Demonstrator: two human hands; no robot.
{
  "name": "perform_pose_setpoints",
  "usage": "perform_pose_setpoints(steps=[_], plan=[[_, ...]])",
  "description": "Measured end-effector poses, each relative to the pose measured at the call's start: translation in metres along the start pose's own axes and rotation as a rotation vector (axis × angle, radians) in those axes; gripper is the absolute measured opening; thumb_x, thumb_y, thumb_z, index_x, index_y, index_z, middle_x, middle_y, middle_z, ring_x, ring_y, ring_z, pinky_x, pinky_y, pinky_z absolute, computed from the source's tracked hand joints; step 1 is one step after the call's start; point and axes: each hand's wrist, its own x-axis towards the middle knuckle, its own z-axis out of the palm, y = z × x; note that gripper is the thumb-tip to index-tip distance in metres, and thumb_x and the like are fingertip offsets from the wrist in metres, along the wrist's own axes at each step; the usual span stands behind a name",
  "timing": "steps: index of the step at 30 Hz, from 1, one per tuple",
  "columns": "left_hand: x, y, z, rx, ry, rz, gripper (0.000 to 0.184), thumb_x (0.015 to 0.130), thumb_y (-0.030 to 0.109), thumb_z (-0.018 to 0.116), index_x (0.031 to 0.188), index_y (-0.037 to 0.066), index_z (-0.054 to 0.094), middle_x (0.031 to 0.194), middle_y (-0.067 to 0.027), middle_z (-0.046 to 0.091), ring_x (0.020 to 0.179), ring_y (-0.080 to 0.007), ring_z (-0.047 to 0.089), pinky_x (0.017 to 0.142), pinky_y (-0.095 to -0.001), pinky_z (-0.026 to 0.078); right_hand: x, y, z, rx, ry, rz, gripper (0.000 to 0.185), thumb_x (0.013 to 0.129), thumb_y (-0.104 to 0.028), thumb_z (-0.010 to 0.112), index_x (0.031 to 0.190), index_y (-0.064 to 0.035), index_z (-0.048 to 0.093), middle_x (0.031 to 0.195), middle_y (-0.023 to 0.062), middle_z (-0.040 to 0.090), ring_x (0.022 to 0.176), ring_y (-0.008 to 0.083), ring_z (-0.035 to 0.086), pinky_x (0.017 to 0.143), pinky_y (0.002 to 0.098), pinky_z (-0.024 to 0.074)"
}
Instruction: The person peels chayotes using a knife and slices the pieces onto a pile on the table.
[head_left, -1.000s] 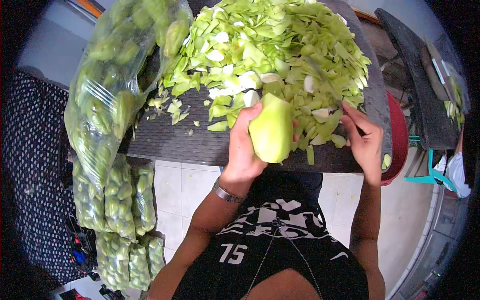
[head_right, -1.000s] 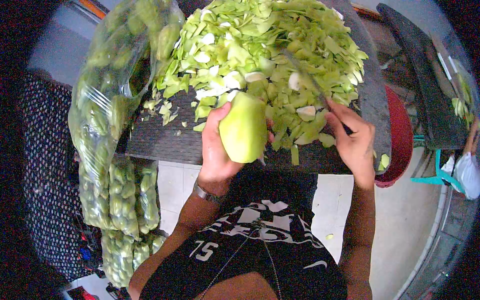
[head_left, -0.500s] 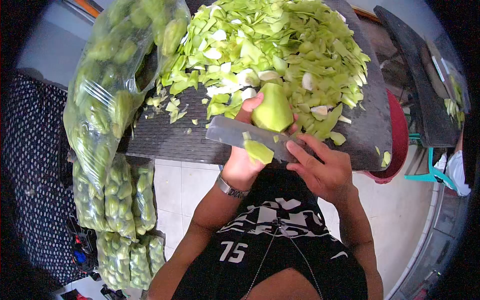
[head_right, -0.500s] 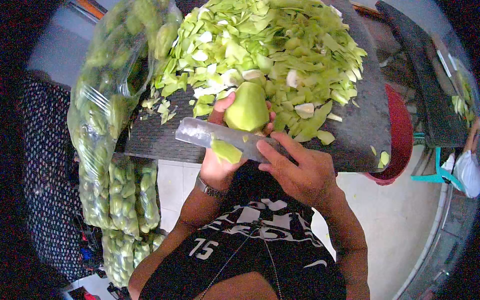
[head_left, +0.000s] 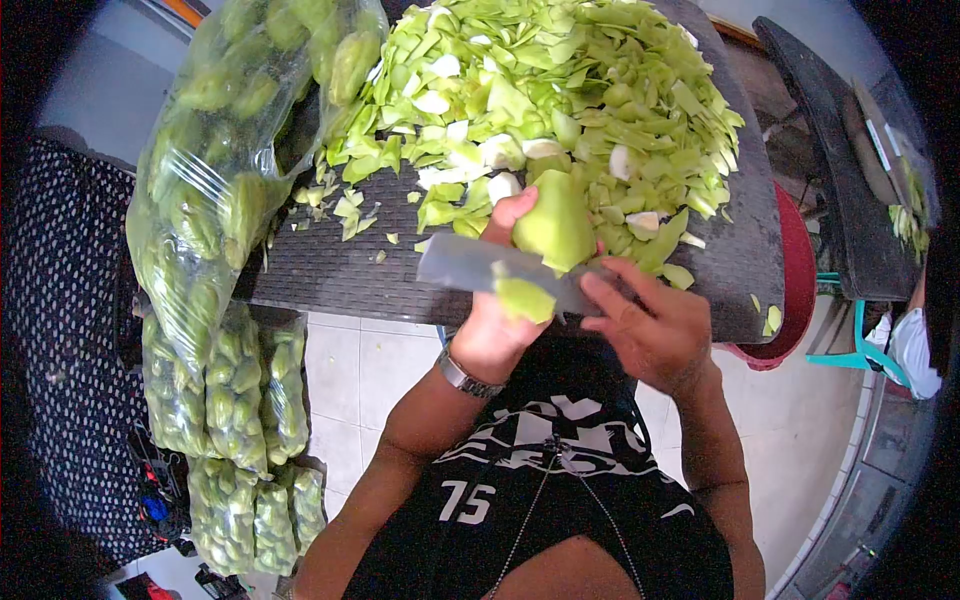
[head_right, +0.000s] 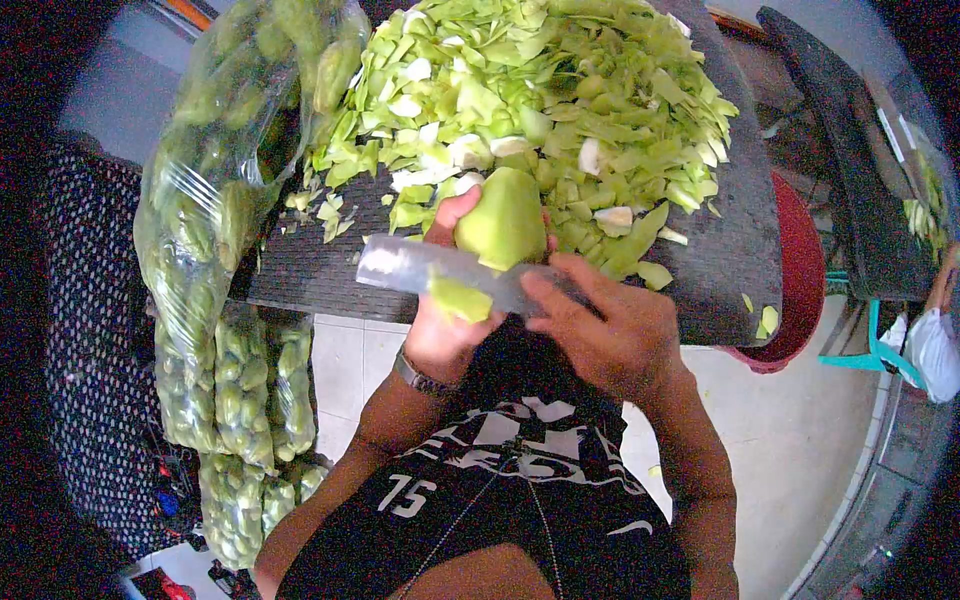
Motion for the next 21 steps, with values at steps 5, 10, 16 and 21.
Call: perform_pose_setpoints(steps=[5, 10, 16, 21], plan=[[-0.005, 0.007, 0.004, -0.001, 0.022, -0.032, 0.053, 0.098, 0.048, 0.053, 0.130, 0.007, 0.060, 0.112, -0.0158, 0.071, 0.097, -0.0333, 0.071, 0.071, -0.0398, 0.058, -0.006, 0.038, -0.009, 0.001, 0.130, 0.178, 0.040, 0.085, -0.011, 0.079, 0.125, -0.0130, 0.073, 0.120, 0.0155, 0.073, 0.104, 0.0294, 0.074, 0.082, 0.0370, 0.0609], [-0.006, 0.009, 0.013, 0.015, 0.080, -0.078, 0.051, 0.099, 0.048, 0.051, 0.132, 0.010, 0.060, 0.110, -0.0156, 0.071, 0.094, -0.0328, 0.071, 0.058, -0.0360, 0.053, -0.015, 0.047, -0.023, 0.119, 0.137, 0.449, 0.034, 0.089, -0.008, 0.077, 0.123, -0.0078, 0.074, 0.116, 0.0170, 0.075, 0.109, 0.0325, 0.073, 0.093, 0.0373, 0.0578], [0.000, -0.003, 0.007, 0.021, -0.006, -0.019, 0.057, 0.097, 0.052, 0.053, 0.129, 0.006, 0.063, 0.112, -0.0183, 0.071, 0.097, -0.0331, 0.071, 0.078, -0.0451, 0.060, -0.008, -0.001, -0.012, 0.159, -0.042, 0.134, 0.046, 0.079, -0.015, 0.085, 0.124, -0.0129, 0.073, 0.119, 0.0140, 0.073, 0.097, 0.0286, 0.075, 0.078, 0.0358, 0.0609], [-0.004, 0.002, 0.014, 0.013, 0.044, -0.043, 0.054, 0.094, 0.052, 0.059, 0.121, 0.005, 0.064, 0.102, -0.0148, 0.072, 0.085, -0.0302, 0.072, 0.079, -0.0428, 0.059, -0.003, -0.002, -0.013, 0.119, -0.074, 0.060, 0.047, 0.078, -0.015, 0.086, 0.123, -0.0126, 0.073, 0.121, 0.0130, 0.071, 0.094, 0.0314, 0.075, 0.078, 0.0365, 0.0608]])
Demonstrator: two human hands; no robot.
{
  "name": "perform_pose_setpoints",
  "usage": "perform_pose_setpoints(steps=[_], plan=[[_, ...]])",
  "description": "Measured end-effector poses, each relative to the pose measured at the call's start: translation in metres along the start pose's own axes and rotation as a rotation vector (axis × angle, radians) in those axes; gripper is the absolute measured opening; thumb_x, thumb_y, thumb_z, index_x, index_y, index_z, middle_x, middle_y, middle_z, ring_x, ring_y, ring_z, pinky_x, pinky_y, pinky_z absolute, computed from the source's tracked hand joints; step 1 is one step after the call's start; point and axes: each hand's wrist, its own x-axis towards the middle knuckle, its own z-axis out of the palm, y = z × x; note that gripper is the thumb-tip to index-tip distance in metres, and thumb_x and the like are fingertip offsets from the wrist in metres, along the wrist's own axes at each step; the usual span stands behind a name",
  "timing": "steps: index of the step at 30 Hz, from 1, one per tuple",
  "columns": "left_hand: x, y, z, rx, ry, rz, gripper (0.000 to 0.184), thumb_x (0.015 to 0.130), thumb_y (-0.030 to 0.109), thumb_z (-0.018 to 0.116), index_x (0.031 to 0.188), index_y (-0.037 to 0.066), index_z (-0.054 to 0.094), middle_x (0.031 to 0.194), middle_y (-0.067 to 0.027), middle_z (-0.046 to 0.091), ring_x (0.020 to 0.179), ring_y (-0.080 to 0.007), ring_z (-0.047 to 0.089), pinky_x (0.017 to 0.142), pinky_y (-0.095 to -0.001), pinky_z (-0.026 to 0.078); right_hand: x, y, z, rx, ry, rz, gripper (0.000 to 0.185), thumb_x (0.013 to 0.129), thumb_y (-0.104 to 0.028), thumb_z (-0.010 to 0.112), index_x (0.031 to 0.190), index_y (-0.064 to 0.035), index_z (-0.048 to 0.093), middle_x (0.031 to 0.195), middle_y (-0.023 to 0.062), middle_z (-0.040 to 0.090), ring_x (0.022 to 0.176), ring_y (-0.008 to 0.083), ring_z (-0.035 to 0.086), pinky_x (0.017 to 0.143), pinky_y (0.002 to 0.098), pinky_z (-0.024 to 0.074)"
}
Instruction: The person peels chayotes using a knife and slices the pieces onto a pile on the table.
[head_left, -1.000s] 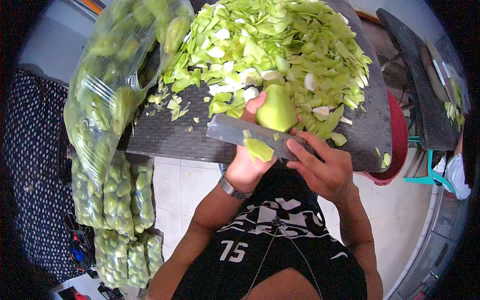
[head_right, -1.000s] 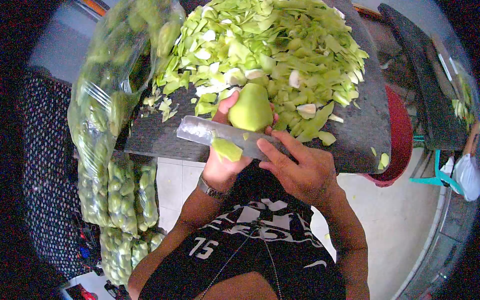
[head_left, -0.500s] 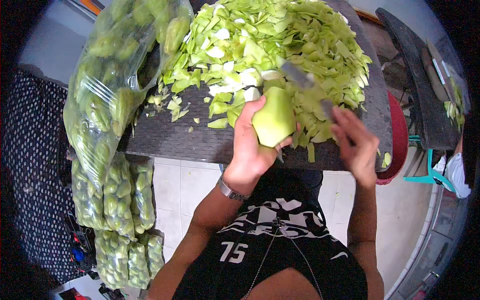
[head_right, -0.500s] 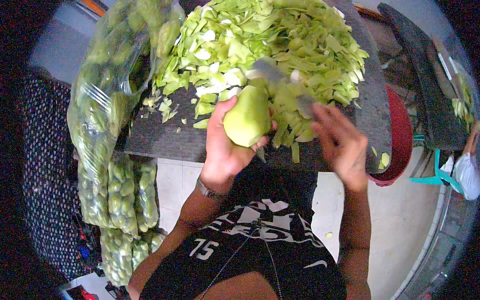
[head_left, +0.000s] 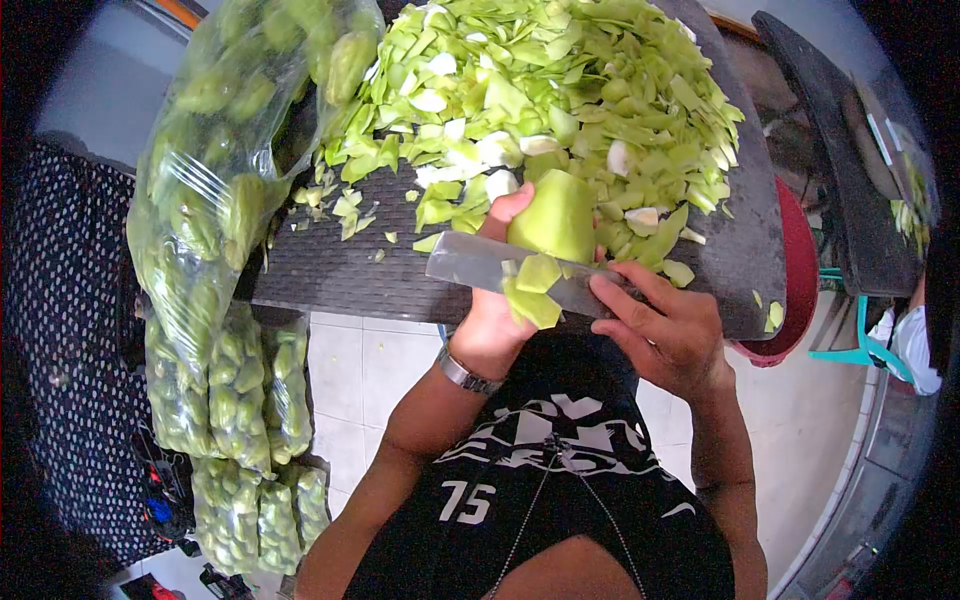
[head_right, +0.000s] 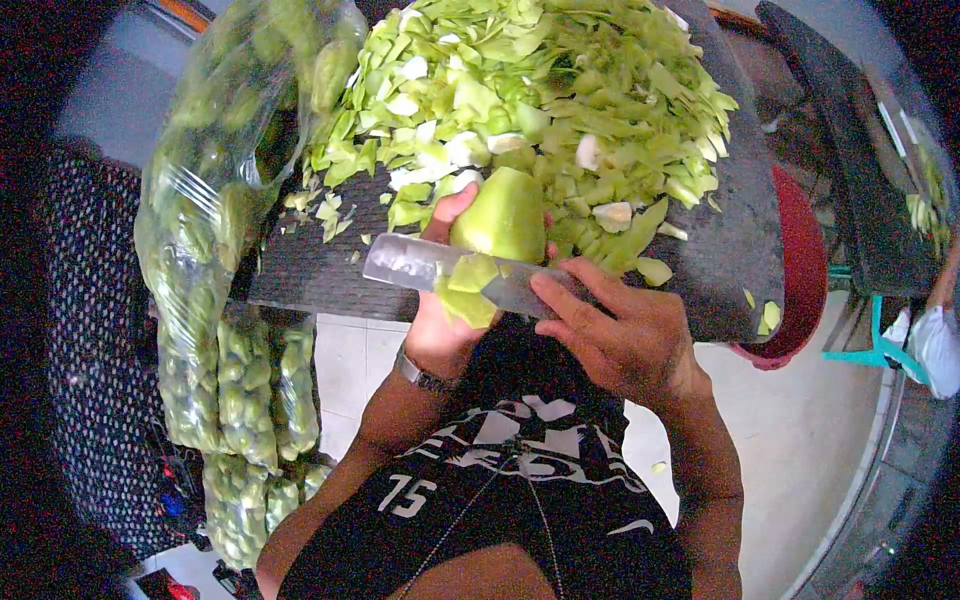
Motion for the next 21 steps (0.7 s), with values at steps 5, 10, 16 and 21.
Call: perform_pose_setpoints(steps=[5, 10, 16, 21], plan=[[0.004, 0.000, -0.009, -0.092, -0.030, 0.023, 0.055, 0.097, 0.049, 0.054, 0.127, 0.004, 0.062, 0.109, -0.0203, 0.072, 0.091, -0.0338, 0.072, 0.080, -0.0477, 0.060, -0.003, 0.024, -0.005, -0.045, 0.008, -0.008, 0.048, 0.081, -0.021, 0.084, 0.127, -0.0164, 0.070, 0.119, 0.0118, 0.072, 0.093, 0.0294, 0.075, 0.075, 0.0373, 0.0622], [-0.013, 0.016, -0.013, 0.141, -0.170, 0.023, 0.054, 0.098, 0.051, 0.053, 0.130, 0.008, 0.061, 0.115, -0.0146, 0.070, 0.097, -0.0301, 0.070, 0.075, -0.0478, 0.059, -0.009, 0.074, -0.024, 0.062, 0.125, 0.626, 0.032, 0.093, -0.014, 0.074, 0.124, -0.0099, 0.074, 0.116, 0.0165, 0.075, 0.099, 0.0261, 0.075, 0.082, 0.0358, 0.0602], [-0.007, 0.009, 0.007, 0.124, 0.173, 0.071, 0.052, 0.097, 0.056, 0.057, 0.131, 0.018, 0.062, 0.119, -0.0078, 0.070, 0.106, -0.0297, 0.068, 0.090, -0.0562, 0.052, -0.005, 0.050, -0.020, 0.133, 0.157, 0.541, 0.031, 0.094, -0.014, 0.074, 0.124, -0.0089, 0.074, 0.114, 0.0151, 0.076, 0.103, 0.0248, 0.075, 0.090, 0.0347, 0.0575], [0.003, -0.002, -0.007, 0.029, -0.003, 0.097, 0.046, 0.099, 0.050, 0.058, 0.128, 0.014, 0.059, 0.110, -0.0114, 0.068, 0.099, -0.0271, 0.069, 0.089, -0.0516, 0.055, 0.003, 0.001, -0.007, 0.054, -0.011, 0.157, 0.039, 0.088, -0.014, 0.079, 0.126, -0.0118, 0.072, 0.117, 0.0119, 0.075, 0.104, 0.0301, 0.074, 0.089, 0.0392, 0.0595]])
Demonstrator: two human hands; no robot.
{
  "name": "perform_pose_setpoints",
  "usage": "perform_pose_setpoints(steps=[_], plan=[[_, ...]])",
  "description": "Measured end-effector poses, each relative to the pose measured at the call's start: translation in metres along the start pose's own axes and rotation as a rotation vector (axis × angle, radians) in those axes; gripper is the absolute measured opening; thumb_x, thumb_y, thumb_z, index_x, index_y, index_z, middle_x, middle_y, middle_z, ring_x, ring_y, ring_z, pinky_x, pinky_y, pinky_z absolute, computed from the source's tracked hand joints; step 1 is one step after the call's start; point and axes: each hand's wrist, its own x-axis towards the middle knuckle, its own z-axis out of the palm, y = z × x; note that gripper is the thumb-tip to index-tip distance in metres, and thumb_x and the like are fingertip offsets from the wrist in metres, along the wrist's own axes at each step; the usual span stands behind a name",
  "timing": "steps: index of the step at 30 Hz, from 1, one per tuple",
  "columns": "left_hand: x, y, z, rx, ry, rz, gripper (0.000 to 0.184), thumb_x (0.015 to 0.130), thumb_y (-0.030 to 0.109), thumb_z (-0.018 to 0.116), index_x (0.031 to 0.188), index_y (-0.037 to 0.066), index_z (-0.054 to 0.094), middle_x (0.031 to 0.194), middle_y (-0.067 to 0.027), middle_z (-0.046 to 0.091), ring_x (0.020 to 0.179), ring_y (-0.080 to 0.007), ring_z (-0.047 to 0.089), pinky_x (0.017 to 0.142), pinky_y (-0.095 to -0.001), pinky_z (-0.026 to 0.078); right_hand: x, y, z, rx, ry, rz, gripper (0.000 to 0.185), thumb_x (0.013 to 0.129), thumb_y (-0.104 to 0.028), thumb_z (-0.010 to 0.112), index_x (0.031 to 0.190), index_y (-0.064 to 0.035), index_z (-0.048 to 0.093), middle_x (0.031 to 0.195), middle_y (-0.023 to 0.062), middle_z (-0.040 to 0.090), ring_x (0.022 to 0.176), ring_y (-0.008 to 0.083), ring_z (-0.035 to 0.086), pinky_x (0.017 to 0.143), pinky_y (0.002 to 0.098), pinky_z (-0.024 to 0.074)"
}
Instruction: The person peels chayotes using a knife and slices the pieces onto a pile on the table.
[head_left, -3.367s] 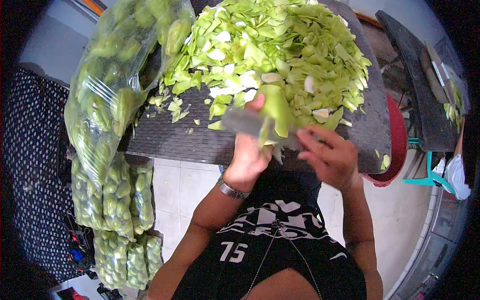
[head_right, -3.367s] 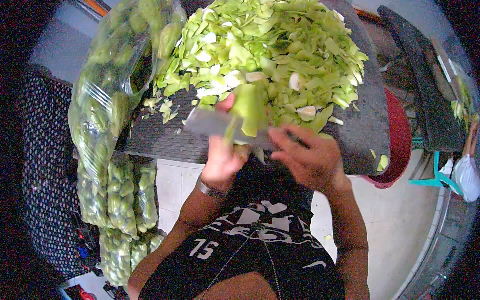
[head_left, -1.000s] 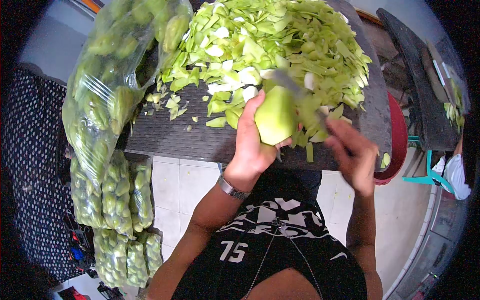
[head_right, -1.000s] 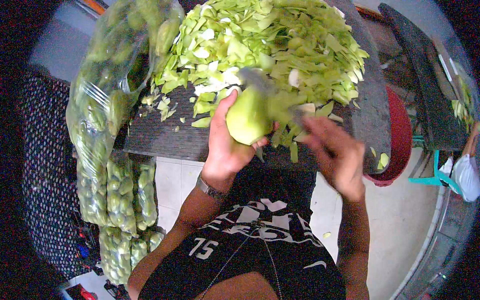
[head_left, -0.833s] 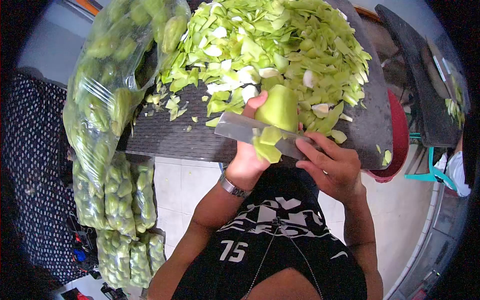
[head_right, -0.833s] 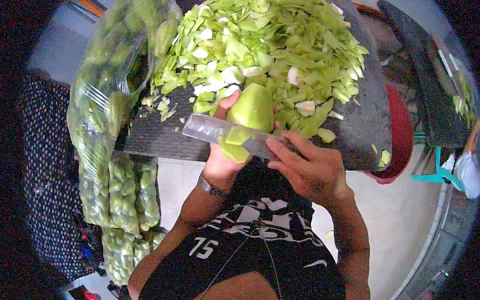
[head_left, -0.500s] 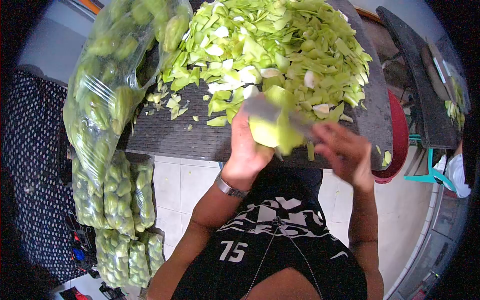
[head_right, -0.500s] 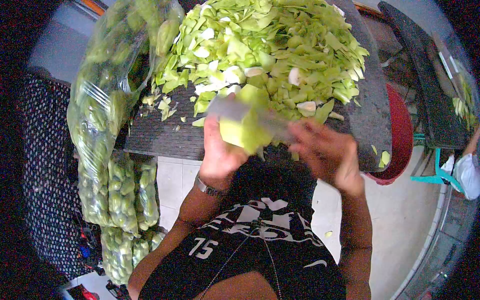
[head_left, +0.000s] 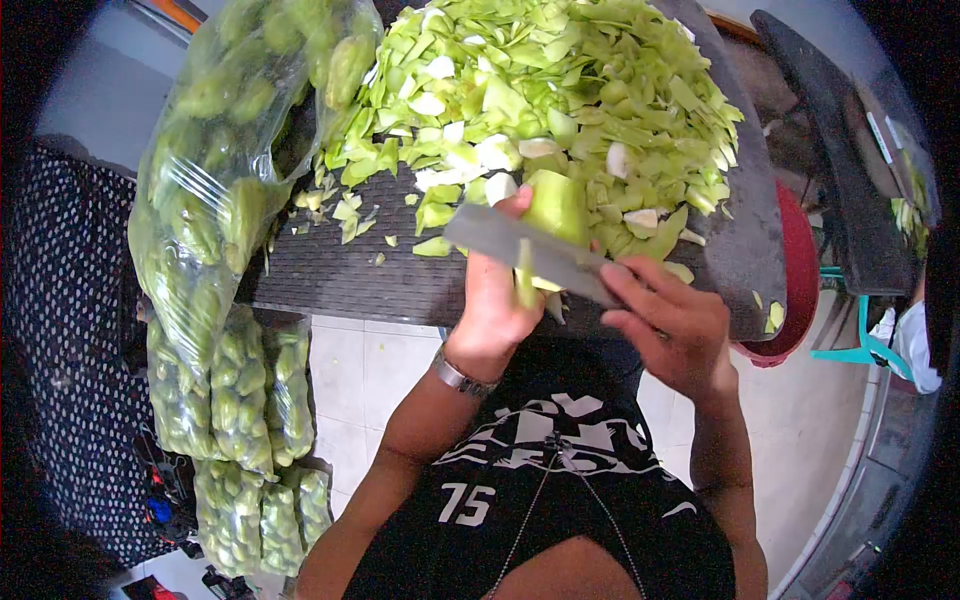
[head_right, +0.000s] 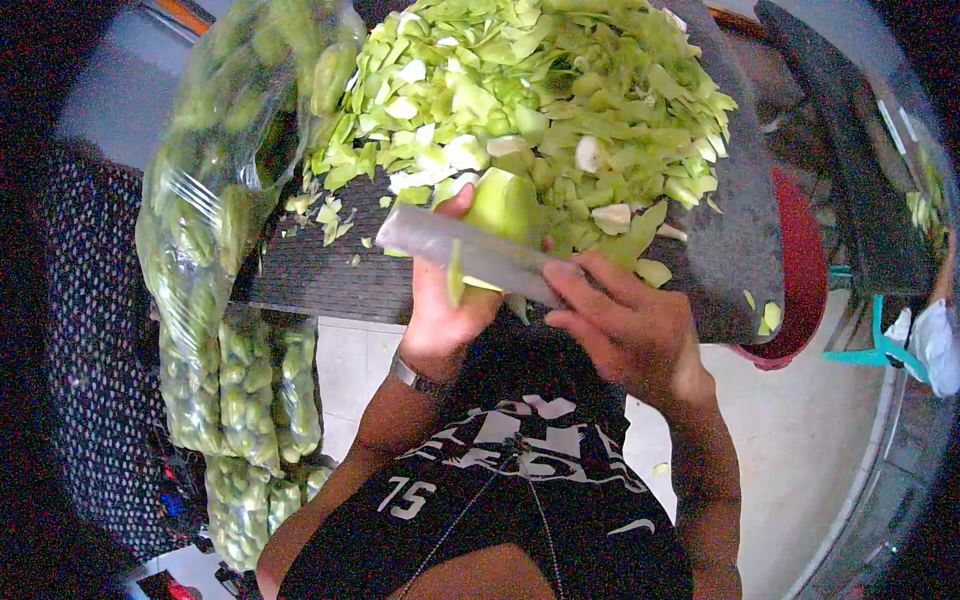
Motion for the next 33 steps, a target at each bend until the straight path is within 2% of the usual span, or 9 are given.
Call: perform_pose_setpoints(steps=[4, 7, 8, 14, 16, 17, 21, 27, 33], plan=[[-0.004, -0.004, -0.014, -0.014, 0.010, 0.048, 0.050, 0.100, 0.047, 0.053, 0.127, 0.006, 0.061, 0.110, -0.0144, 0.071, 0.093, -0.0308, 0.072, 0.077, -0.0483, 0.061, 0.003, -0.002, 0.000, -0.058, -0.039, 0.002, 0.037, 0.085, -0.008, 0.080, 0.121, -0.0101, 0.075, 0.116, 0.0163, 0.074, 0.106, 0.0329, 0.074, 0.088, 0.0391, 0.0596], [-0.011, 0.003, -0.011, 0.021, -0.121, -0.001, 0.052, 0.101, 0.047, 0.050, 0.125, 0.002, 0.062, 0.106, -0.0174, 0.072, 0.084, -0.0328, 0.074, 0.059, -0.0437, 0.062, 0.004, 0.042, 0.000, -0.146, 0.217, -0.131, 0.041, 0.086, -0.010, 0.079, 0.127, -0.0125, 0.071, 0.122, 0.0136, 0.073, 0.104, 0.0315, 0.074, 0.085, 0.0403, 0.0603], [-0.020, 0.011, 0.008, 0.084, -0.091, -0.043, 0.053, 0.101, 0.048, 0.049, 0.125, 0.001, 0.061, 0.106, -0.0180, 0.072, 0.082, -0.0331, 0.074, 0.058, -0.0430, 0.062, 0.006, 0.047, -0.011, -0.125, 0.205, 0.067, 0.038, 0.087, -0.007, 0.077, 0.125, -0.0088, 0.072, 0.123, 0.0152, 0.073, 0.108, 0.0322, 0.073, 0.088, 0.0388, 0.0597], [-0.012, 0.010, -0.002, 0.203, 0.054, 0.046, 0.058, 0.102, 0.051, 0.046, 0.133, 0.003, 0.057, 0.111, -0.0172, 0.071, 0.090, -0.0337, 0.073, 0.064, -0.0452, 0.062, -0.010, 0.038, -0.014, -0.006, 0.139, -0.029, 0.041, 0.084, -0.010, 0.081, 0.124, -0.0120, 0.074, 0.120, 0.0150, 0.073, 0.104, 0.0299, 0.074, 0.084, 0.0377, 0.0608], [-0.004, -0.005, -0.014, 0.075, 0.056, 0.152, 0.055, 0.102, 0.051, 0.049, 0.138, 0.010, 0.054, 0.125, -0.0138, 0.068, 0.106, -0.0305, 0.069, 0.090, -0.0510, 0.057, -0.008, 0.013, -0.002, 0.137, 0.104, -0.097, 0.043, 0.082, -0.012, 0.083, 0.124, -0.0152, 0.074, 0.118, 0.0131, 0.074, 0.100, 0.0288, 0.075, 0.078, 0.0371, 0.0618], [-0.011, -0.004, -0.005, 0.171, 0.028, 0.132, 0.055, 0.102, 0.050, 0.049, 0.138, 0.009, 0.055, 0.123, -0.0135, 0.069, 0.104, -0.0295, 0.070, 0.093, -0.0517, 0.056, -0.005, 0.007, -0.001, 0.091, 0.084, -0.117, 0.045, 0.081, -0.013, 0.084, 0.124, -0.0163, 0.073, 0.118, 0.0123, 0.074, 0.098, 0.0289, 0.075, 0.076, 0.0367, 0.0620], [-0.008, -0.003, -0.009, 0.003, 0.002, 0.046, 0.051, 0.103, 0.048, 0.049, 0.134, 0.008, 0.058, 0.114, -0.0132, 0.072, 0.098, -0.0283, 0.072, 0.086, -0.0502, 0.060, 0.003, 0.005, 0.001, -0.005, 0.043, -0.200, 0.049, 0.078, -0.016, 0.086, 0.125, -0.0177, 0.071, 0.115, 0.0107, 0.073, 0.090, 0.0299, 0.076, 0.071, 0.0361, 0.0622], [-0.008, -0.001, -0.020, -0.050, -0.031, 0.026, 0.050, 0.102, 0.046, 0.051, 0.128, 0.005, 0.060, 0.103, -0.0156, 0.072, 0.082, -0.0336, 0.073, 0.052, -0.0415, 0.060, -0.008, 0.050, -0.008, -0.067, 0.124, -0.118, 0.044, 0.079, -0.016, 0.086, 0.121, -0.0132, 0.074, 0.115, 0.0131, 0.074, 0.093, 0.0328, 0.075, 0.075, 0.0394, 0.0615], [-0.016, 0.010, -0.015, -0.002, -0.065, -0.090, 0.060, 0.099, 0.055, 0.051, 0.128, 0.003, 0.060, 0.108, -0.0183, 0.071, 0.090, -0.0384, 0.072, 0.057, -0.0426, 0.060, -0.018, 0.083, -0.039, -0.173, 0.332, 0.194, 0.033, 0.090, -0.006, 0.075, 0.123, -0.0030, 0.073, 0.116, 0.0203, 0.074, 0.102, 0.0303, 0.075, 0.089, 0.0351, 0.0568]])
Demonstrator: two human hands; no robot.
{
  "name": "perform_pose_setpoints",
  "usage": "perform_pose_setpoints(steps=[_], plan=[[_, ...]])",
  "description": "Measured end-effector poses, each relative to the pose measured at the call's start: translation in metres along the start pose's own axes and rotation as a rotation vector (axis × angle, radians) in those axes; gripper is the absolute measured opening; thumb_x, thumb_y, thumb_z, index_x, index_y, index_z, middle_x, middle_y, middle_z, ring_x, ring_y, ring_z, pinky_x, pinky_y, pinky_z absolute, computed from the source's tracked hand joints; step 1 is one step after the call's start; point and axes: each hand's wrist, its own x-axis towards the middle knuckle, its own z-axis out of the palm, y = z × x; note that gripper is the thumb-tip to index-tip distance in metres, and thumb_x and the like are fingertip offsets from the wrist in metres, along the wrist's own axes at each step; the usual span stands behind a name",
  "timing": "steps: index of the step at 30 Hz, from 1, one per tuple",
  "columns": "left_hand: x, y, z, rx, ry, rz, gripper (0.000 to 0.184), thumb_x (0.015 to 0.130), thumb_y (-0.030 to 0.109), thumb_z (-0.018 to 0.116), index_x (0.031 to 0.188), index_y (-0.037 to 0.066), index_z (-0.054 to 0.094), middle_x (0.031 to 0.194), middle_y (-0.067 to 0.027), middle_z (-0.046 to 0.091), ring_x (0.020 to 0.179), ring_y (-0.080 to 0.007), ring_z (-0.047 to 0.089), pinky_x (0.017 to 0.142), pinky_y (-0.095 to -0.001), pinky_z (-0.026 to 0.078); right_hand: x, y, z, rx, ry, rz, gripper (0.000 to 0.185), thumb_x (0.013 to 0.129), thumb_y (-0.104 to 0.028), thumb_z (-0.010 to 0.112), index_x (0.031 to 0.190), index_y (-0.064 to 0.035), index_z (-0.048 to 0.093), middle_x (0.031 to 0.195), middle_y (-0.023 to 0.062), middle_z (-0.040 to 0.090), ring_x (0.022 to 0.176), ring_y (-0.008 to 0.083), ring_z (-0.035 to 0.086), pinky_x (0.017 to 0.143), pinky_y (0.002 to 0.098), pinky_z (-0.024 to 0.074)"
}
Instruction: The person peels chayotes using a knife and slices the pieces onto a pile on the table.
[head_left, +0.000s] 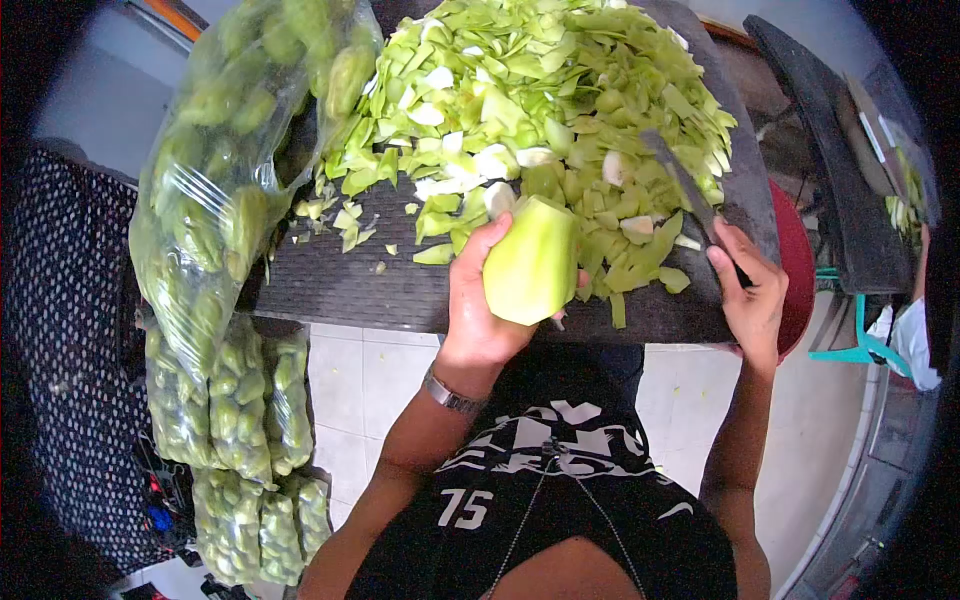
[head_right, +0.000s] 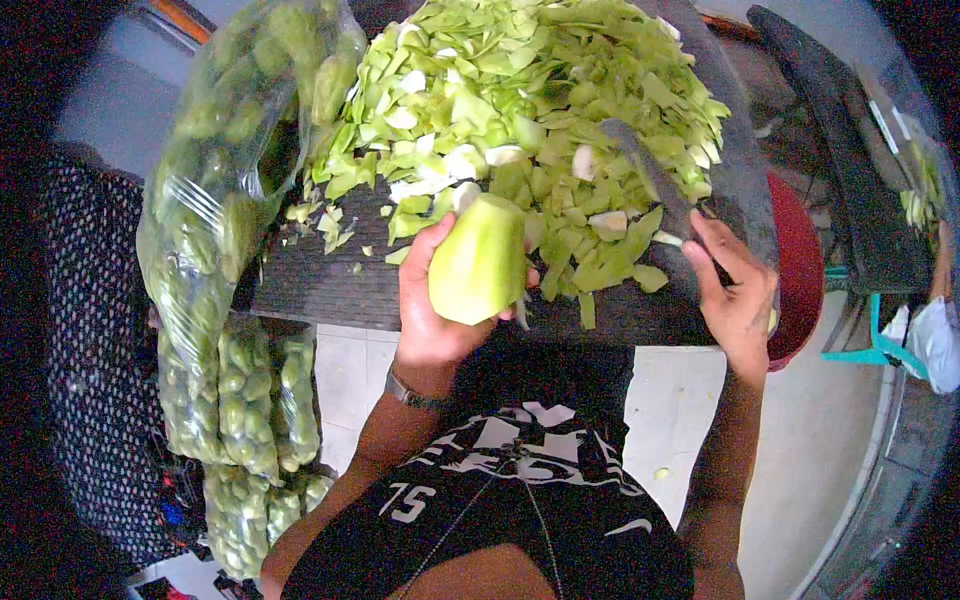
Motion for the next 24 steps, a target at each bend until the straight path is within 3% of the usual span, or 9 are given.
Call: perform_pose_setpoints(steps=[3, 7, 10, 14, 16, 20, 21, 22, 24], plan=[[0.004, -0.004, 0.006, -0.035, 0.093, 0.063, 0.059, 0.100, 0.054, 0.052, 0.130, 0.004, 0.060, 0.116, -0.0163, 0.070, 0.101, -0.0348, 0.071, 0.072, -0.0463, 0.061, -0.004, -0.022, 0.001, 0.207, -0.035, 0.286, 0.032, 0.090, -0.006, 0.075, 0.122, -0.0034, 0.074, 0.118, 0.0189, 0.074, 0.105, 0.0294, 0.074, 0.093, 0.0348, 0.0553], [0.013, -0.010, 0.004, 0.057, 0.138, 0.135, 0.054, 0.102, 0.050, 0.053, 0.134, 0.007, 0.060, 0.125, -0.0125, 0.070, 0.111, -0.0310, 0.068, 0.092, -0.0513, 0.056, -0.013, -0.048, 0.013, 0.114, -0.132, -0.065, 0.036, 0.085, -0.001, 0.078, 0.120, -0.0049, 0.075, 0.118, 0.0156, 0.074, 0.091, 0.0185, 0.074, 0.072, 0.0297, 0.0587], [0.007, -0.017, 0.009, -0.096, 0.169, 0.200, 0.035, 0.101, 0.031, 0.061, 0.126, 0.007, 0.062, 0.111, -0.0084, 0.070, 0.105, -0.0226, 0.069, 0.094, -0.0409, 0.055, -0.026, -0.072, 0.028, 0.307, -0.194, -0.196, 0.043, 0.079, -0.006, 0.083, 0.121, -0.0071, 0.074, 0.118, 0.0159, 0.073, 0.096, 0.0261, 0.075, 0.080, 0.0351, 0.0598], [0.008, -0.013, 0.012, -0.043, 0.087, 0.065, 0.040, 0.098, 0.039, 0.064, 0.124, 0.008, 0.064, 0.112, -0.0082, 0.071, 0.101, -0.0231, 0.069, 0.092, -0.0392, 0.055, -0.027, -0.087, 0.036, 0.150, -0.231, -0.339, 0.048, 0.082, -0.026, 0.084, 0.128, -0.0190, 0.071, 0.118, 0.0097, 0.070, 0.088, 0.0292, 0.075, 0.069, 0.0380, 0.0614], [0.011, -0.014, 0.010, -0.048, 0.091, 0.066, 0.042, 0.097, 0.042, 0.065, 0.123, 0.008, 0.064, 0.111, -0.0084, 0.071, 0.099, -0.0234, 0.069, 0.092, -0.0384, 0.055, -0.025, -0.087, 0.036, 0.134, -0.242, -0.347, 0.047, 0.083, -0.026, 0.083, 0.127, -0.0190, 0.071, 0.118, 0.0095, 0.070, 0.088, 0.0291, 0.075, 0.070, 0.0376, 0.0614], [0.002, -0.012, 0.012, -0.061, 0.045, 0.044, 0.041, 0.101, 0.040, 0.057, 0.125, 0.008, 0.063, 0.110, -0.0101, 0.072, 0.096, -0.0256, 0.071, 0.078, -0.0428, 0.060, -0.016, -0.083, 0.029, 0.078, -0.293, -0.358, 0.046, 0.083, -0.025, 0.083, 0.127, -0.0172, 0.071, 0.119, 0.0113, 0.072, 0.093, 0.0300, 0.075, 0.073, 0.0370, 0.0615], [-0.003, -0.014, 0.008, 0.005, 0.008, 0.092, 0.041, 0.103, 0.040, 0.053, 0.126, 0.007, 0.062, 0.109, -0.0108, 0.072, 0.096, -0.0264, 0.072, 0.071, -0.0444, 0.061, -0.011, -0.070, 0.030, 0.042, -0.217, -0.325, 0.047, 0.083, -0.025, 0.083, 0.127, -0.0165, 0.071, 0.119, 0.0120, 0.072, 0.096, 0.0302, 0.075, 0.075, 0.0368, 0.0615], [-0.002, -0.010, 0.010, 0.040, -0.009, -0.001, 0.044, 0.105, 0.042, 0.048, 0.127, 0.007, 0.061, 0.110, -0.0118, 0.072, 0.097, -0.0276, 0.072, 0.063, -0.0451, 0.061, -0.006, -0.049, 0.031, 0.008, -0.144, -0.287, 0.047, 0.083, -0.025, 0.084, 0.127, -0.0159, 0.070, 0.119, 0.0128, 0.073, 0.098, 0.0305, 0.075, 0.076, 0.0367, 0.0616], [-0.009, -0.009, 0.016, 0.057, -0.044, 0.002, 0.052, 0.104, 0.048, 0.047, 0.134, 0.008, 0.058, 0.116, -0.0151, 0.070, 0.099, -0.0292, 0.071, 0.065, -0.0470, 0.059, -0.004, -0.025, 0.025, -0.009, -0.068, -0.254, 0.049, 0.082, -0.025, 0.084, 0.128, -0.0148, 0.069, 0.120, 0.0144, 0.073, 0.102, 0.0311, 0.075, 0.077, 0.0366, 0.0616]])
